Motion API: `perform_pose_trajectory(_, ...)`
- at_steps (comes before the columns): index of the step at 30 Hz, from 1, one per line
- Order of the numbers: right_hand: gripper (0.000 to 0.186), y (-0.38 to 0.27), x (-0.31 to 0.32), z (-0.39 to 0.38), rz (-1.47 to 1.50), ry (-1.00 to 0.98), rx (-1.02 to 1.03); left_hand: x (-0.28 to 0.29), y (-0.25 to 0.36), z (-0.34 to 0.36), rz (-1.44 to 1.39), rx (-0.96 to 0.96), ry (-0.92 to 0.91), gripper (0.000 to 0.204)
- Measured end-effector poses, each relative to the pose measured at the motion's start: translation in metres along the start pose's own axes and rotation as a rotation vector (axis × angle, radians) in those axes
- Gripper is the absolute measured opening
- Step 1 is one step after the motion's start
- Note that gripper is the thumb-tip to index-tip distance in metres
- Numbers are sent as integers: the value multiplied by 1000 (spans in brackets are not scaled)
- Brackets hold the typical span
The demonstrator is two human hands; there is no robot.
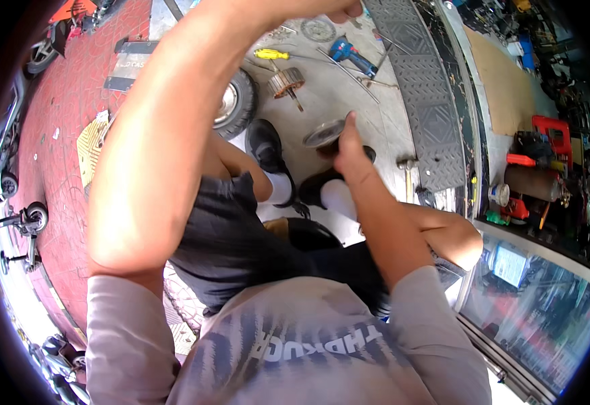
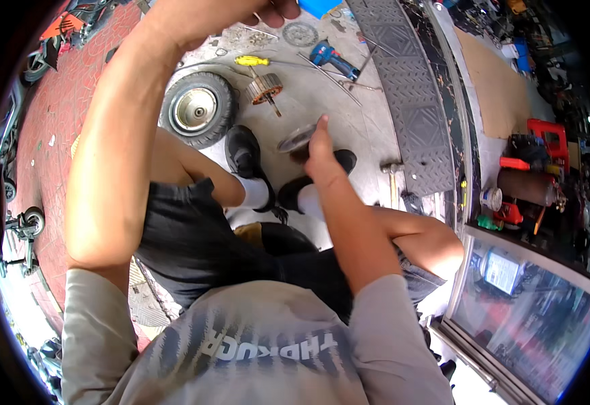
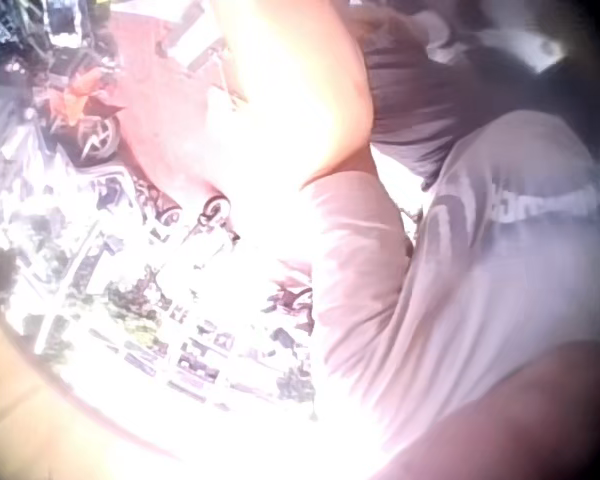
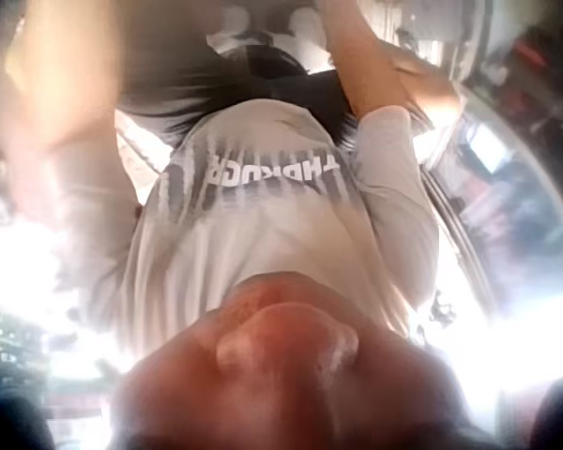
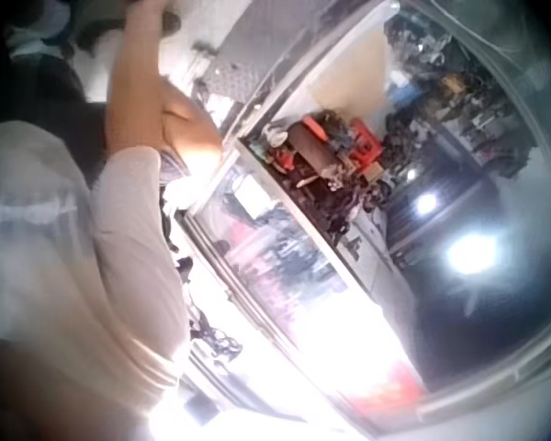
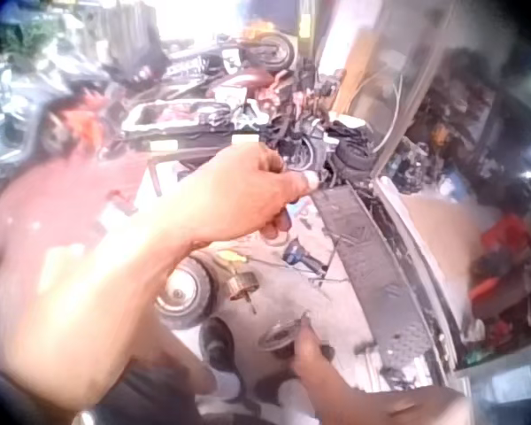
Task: The person disassembles and works on an electric scooter hub motor, pulling the internal coil and magnet assembly out of the tire hub and reinserting it, and hammering the central axle.
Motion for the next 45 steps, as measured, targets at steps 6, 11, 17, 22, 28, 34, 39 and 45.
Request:
perform_pose_trajectory(6,95,59,-10,88,226,20,-129,8,-10,11,210,214,-84,39)
perform_pose_trajectory(11,101,60,-18,126,240,-100,-146,21,-53,24,310,172,-54,38)
perform_pose_trajectory(17,100,54,-20,133,287,-84,-185,22,-67,34,302,237,-23,44)
perform_pose_trajectory(22,95,37,-25,140,226,-87,-174,-3,-78,65,454,151,-344,45)
perform_pose_trajectory(28,91,30,-45,138,130,-11,-181,20,-78,42,52,109,-326,42)
perform_pose_trajectory(34,82,37,-50,130,390,17,-56,10,-98,49,-69,168,-483,50)
perform_pose_trajectory(39,62,31,-56,107,550,-193,119,-26,-261,79,498,225,-284,56)
perform_pose_trajectory(45,58,37,-53,113,393,-207,120,-80,-414,77,491,553,-431,65)
Point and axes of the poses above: each hand's wrist, its own z-axis towards the middle knuckle, its own x-axis out of the back of the hand, y = z × x, the point moved 10 cm from there along z, towards the middle knuckle, and after that the axes turned 8 degrees about -y, right-handed, at the moved point
